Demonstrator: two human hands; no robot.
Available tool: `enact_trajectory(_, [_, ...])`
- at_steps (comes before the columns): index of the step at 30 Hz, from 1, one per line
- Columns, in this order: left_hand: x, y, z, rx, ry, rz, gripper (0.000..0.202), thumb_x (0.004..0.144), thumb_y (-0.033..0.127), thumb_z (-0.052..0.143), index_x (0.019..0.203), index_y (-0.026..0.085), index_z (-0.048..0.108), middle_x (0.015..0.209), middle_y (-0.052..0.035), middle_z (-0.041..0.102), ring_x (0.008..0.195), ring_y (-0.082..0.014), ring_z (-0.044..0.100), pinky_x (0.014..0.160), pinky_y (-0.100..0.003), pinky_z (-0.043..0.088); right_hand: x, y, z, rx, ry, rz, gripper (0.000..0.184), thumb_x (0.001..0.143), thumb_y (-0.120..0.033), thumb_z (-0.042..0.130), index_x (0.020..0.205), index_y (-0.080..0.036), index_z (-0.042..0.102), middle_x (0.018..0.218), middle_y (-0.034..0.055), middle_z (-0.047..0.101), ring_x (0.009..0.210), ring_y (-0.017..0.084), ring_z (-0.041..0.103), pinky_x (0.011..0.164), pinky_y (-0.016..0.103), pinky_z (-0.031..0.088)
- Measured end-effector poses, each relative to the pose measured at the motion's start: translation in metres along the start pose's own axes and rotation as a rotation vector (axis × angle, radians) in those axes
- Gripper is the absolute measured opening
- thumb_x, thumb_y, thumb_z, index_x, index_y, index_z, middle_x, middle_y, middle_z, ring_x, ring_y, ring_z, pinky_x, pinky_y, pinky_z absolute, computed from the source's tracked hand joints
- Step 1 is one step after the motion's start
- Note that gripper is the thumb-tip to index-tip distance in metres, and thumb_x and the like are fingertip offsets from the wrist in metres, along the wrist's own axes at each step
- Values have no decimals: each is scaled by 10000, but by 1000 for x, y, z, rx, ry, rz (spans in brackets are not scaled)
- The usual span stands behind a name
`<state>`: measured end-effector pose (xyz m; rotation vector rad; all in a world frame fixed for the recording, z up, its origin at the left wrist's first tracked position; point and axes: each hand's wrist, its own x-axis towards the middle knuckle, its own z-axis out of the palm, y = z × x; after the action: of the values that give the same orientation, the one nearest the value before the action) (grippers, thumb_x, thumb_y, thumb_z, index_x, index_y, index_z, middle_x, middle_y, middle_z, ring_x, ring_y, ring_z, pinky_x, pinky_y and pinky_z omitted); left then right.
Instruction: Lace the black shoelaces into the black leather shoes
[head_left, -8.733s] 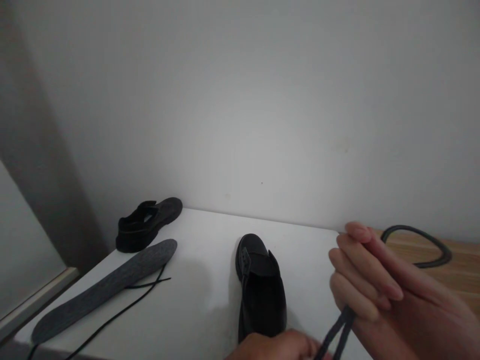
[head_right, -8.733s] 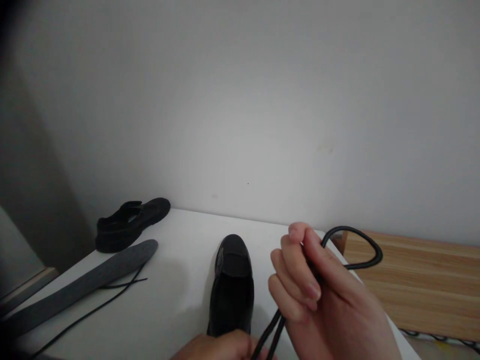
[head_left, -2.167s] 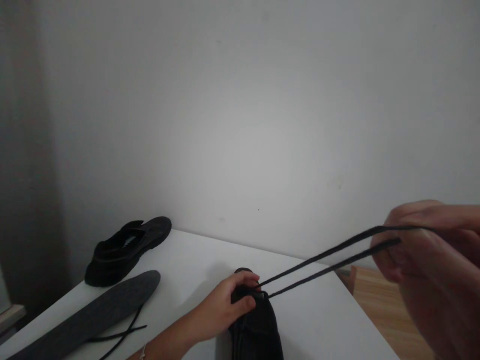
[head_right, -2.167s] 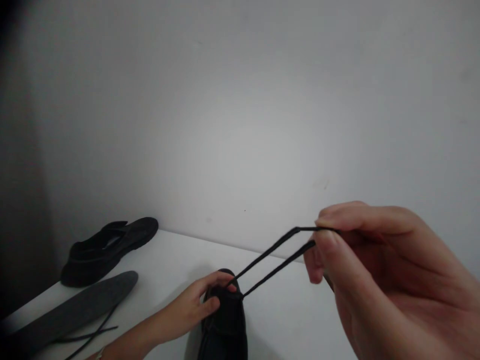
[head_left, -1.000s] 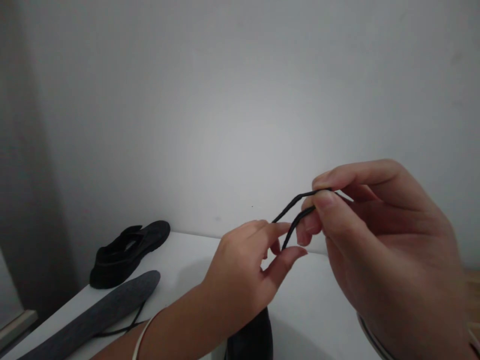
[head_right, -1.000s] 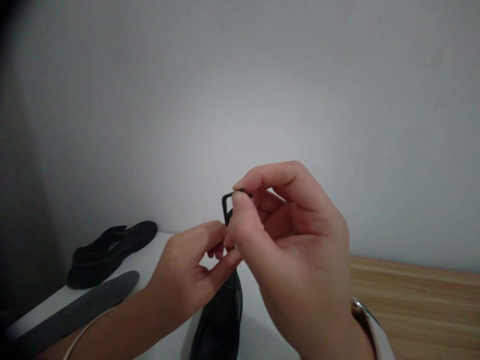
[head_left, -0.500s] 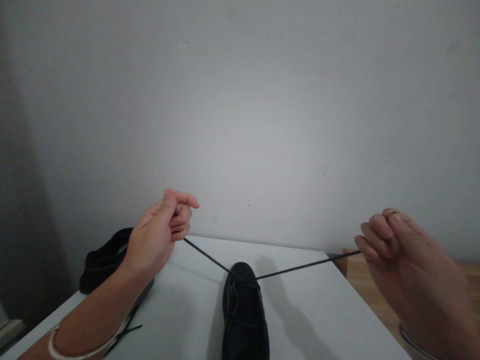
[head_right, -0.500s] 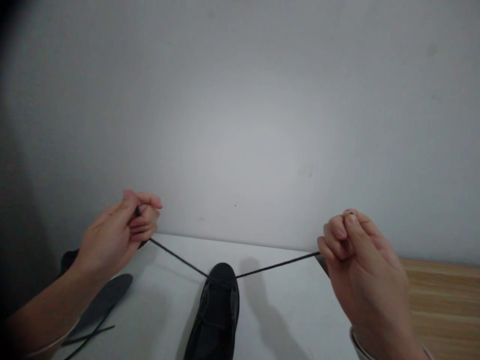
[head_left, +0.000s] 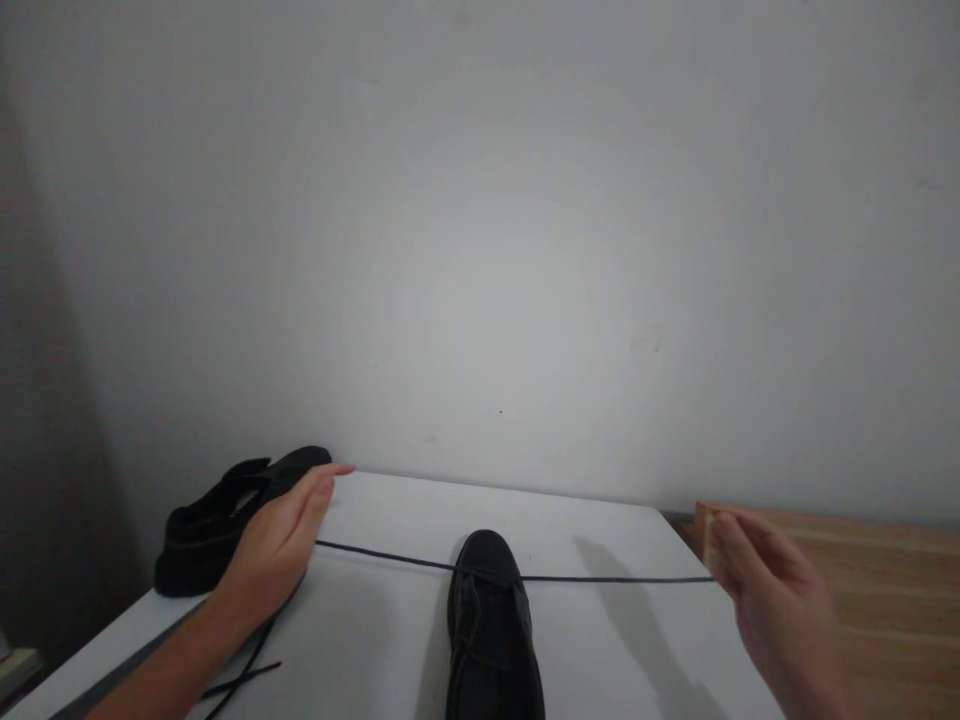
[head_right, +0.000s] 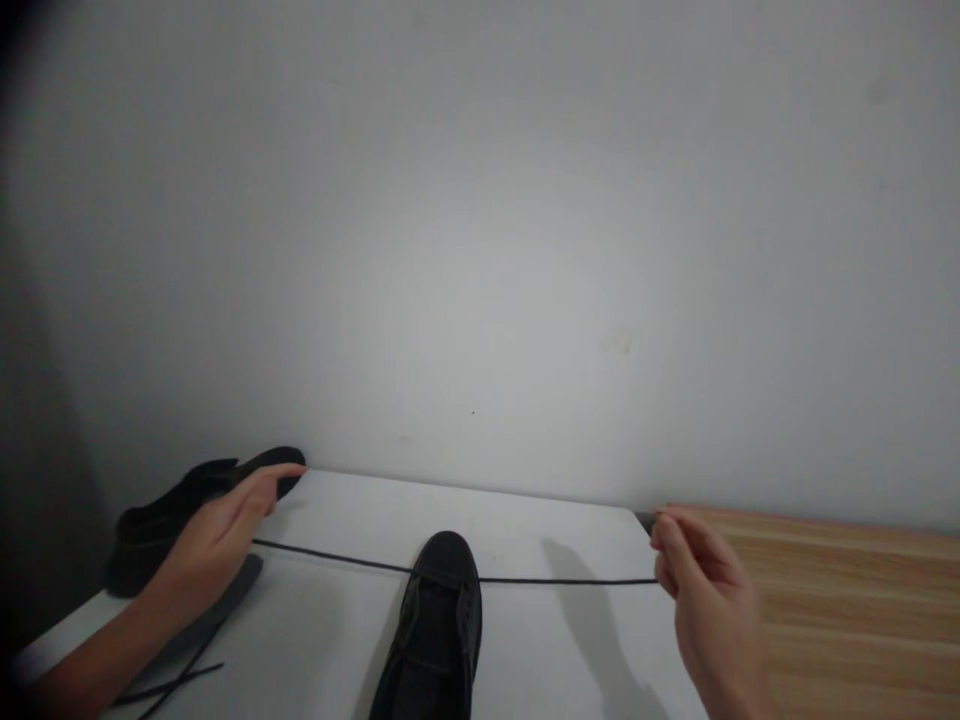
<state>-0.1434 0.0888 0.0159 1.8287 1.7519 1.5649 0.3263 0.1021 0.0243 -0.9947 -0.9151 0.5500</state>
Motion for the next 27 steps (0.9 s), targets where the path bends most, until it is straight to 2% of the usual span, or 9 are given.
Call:
enact_trajectory(2, [-3, 1, 13, 135, -77, 111, 423, 986, 415, 346, 1242, 229, 627, 1139, -55, 710, 1082, -269, 630, 966, -362, 459, -11, 5, 12, -211, -223, 13, 372, 689, -491, 789, 904, -196, 719, 719, 0, 608, 555, 97, 480, 428, 205, 362])
enact_trajectory(4, [-7, 4, 28, 224, -136, 207, 457, 973, 373, 312, 1242, 194, 636, 1249, -82, 687, 1203, -281, 595, 1074, -412, 408, -27, 7, 29, -343, -498, 45, 392, 766, -537, 704, 926, -179, 714, 714, 4, 611, 510, 86, 457, 431, 221, 352])
enact_trajectory(7, [-14, 16, 52, 186, -259, 264, 429, 962, 345, 336, 1204, 193, 656, 1193, -88, 710, 1160, -259, 627, 1032, -385, 453, -51, 11, 56, -353, -873, 139, 431, 875, -560, 546, 1022, -172, 661, 811, 31, 656, 479, 65, 450, 453, 227, 372])
enact_trajectory(9, [-19, 26, 63, 59, -382, 267, 387, 973, 336, 353, 1143, 215, 680, 1055, -69, 736, 1021, -220, 671, 922, -325, 502, -63, 15, 69, -342, -998, 220, 418, 883, -556, 525, 1014, -169, 614, 832, 36, 668, 460, 54, 442, 442, 216, 370])
enact_trajectory(12, [-23, 39, 71, -118, -528, 179, 297, 951, 324, 448, 1022, 227, 719, 877, -34, 733, 862, -188, 678, 789, -275, 503, -72, 22, 79, -378, -1049, 289, 356, 857, -521, 556, 900, -168, 575, 792, 24, 659, 441, 46, 429, 411, 196, 352])
enact_trajectory(16, [-26, 43, 75, -208, -631, 9, 170, 860, 300, 604, 917, 210, 736, 888, -21, 762, 849, -181, 685, 753, -250, 486, -74, 28, 82, -453, -1064, 284, 273, 859, -441, 543, 843, -169, 570, 750, 14, 642, 434, 47, 402, 395, 191, 326])
enact_trajectory(19, [-29, 40, 82, -190, -644, -15, 150, 833, 251, 596, 852, 190, 732, 795, -15, 747, 750, -162, 668, 663, -227, 466, -74, 31, 83, -522, -1053, 205, 173, 864, -330, 520, 826, -173, 582, 737, 8, 623, 485, 69, 417, 436, 205, 337])
enact_trajectory(22, [-33, 36, 89, -158, -626, 0, 140, 784, 186, 588, 807, 181, 726, 743, -9, 718, 677, -143, 626, 612, -214, 440, -75, 30, 83, -593, -1033, 60, 110, 848, -240, 518, 804, -179, 598, 717, 0, 602, 620, 111, 492, 555, 228, 379])
enact_trajectory(27, [-39, 29, 93, -112, -581, 38, 155, 742, 143, 577, 784, 182, 721, 721, -10, 690, 649, -137, 590, 603, -217, 425, -78, 26, 82, -666, -1035, -19, 127, 854, -232, 478, 807, -186, 587, 736, 5, 602, 678, 139, 522, 596, 247, 378])
